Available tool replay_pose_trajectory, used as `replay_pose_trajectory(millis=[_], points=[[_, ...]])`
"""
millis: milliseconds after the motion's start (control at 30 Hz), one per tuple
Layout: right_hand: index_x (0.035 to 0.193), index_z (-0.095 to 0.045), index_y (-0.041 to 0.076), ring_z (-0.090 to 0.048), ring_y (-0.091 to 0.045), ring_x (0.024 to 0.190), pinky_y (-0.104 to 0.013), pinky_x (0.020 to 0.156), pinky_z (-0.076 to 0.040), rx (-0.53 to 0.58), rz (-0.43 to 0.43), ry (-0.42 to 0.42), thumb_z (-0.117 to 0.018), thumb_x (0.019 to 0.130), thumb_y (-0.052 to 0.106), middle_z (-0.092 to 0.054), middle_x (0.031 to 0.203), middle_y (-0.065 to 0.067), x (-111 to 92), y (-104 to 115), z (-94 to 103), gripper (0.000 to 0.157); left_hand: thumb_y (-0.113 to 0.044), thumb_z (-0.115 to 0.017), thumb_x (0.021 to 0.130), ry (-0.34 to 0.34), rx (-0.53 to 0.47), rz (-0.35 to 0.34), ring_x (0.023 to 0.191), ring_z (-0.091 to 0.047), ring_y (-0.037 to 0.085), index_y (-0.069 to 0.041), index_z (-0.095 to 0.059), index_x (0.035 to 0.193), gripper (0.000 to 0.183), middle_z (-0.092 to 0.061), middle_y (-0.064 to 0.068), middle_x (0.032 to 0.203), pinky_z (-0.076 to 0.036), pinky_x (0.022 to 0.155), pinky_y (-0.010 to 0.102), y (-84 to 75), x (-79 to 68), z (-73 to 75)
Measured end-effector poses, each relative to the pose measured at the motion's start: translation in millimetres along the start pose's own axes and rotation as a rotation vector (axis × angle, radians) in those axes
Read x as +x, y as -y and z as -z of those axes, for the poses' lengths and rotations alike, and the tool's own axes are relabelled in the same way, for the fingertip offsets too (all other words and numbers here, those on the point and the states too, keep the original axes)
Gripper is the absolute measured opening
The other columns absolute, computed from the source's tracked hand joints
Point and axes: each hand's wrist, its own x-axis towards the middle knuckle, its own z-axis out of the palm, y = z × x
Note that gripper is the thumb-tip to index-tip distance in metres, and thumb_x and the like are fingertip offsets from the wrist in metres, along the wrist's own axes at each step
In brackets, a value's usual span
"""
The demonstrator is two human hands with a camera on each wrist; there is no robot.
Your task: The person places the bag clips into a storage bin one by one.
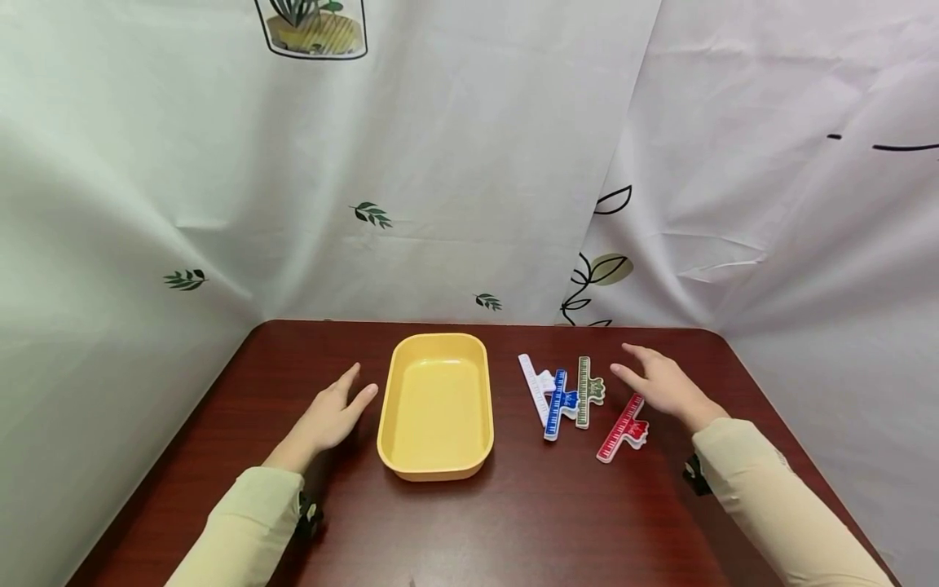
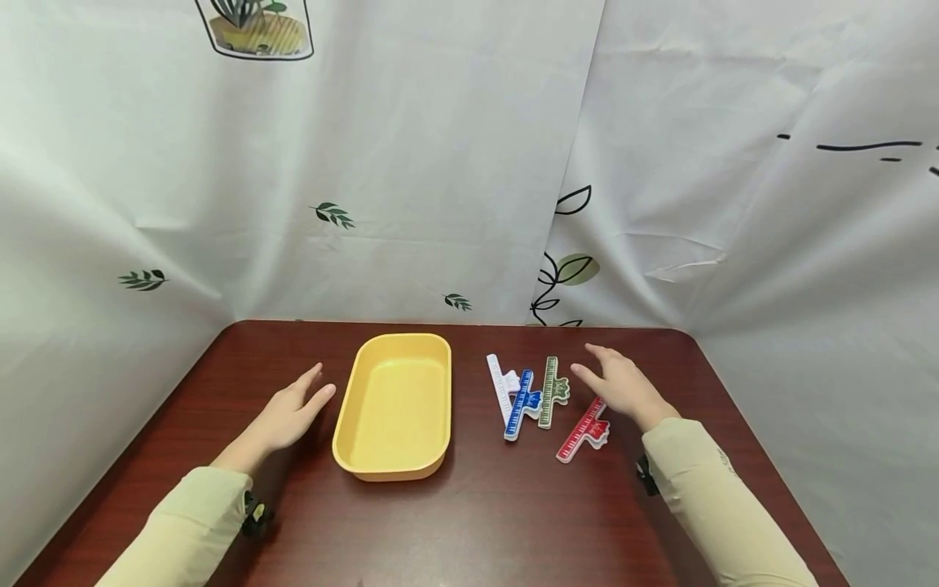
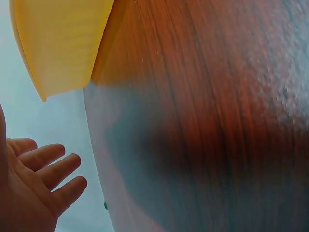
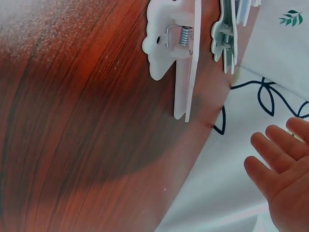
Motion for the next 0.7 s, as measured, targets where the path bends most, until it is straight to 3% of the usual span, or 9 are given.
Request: replay_pose_trajectory(millis=[700], points=[[0.135, -0.044, -0.006, -0.042, -0.045, 0.127, -0.058, 0.105, -0.033, 0.033, 0.025, -0.023, -0.049, 0.096, 0.042, -0.048, 0.135, -0.028, 5.1, 3.3, -6.3, 0.062, -0.055, -0.033, 0.098, -0.003, -0.061, -0.009, 0.128, -0.045, 0.041, -0.001, -0.02, 0.149, 0.076, -0.042, 0.026, 0.141, -0.037, 0.104, 0.058, -1.4, 2.2, -6.9]])
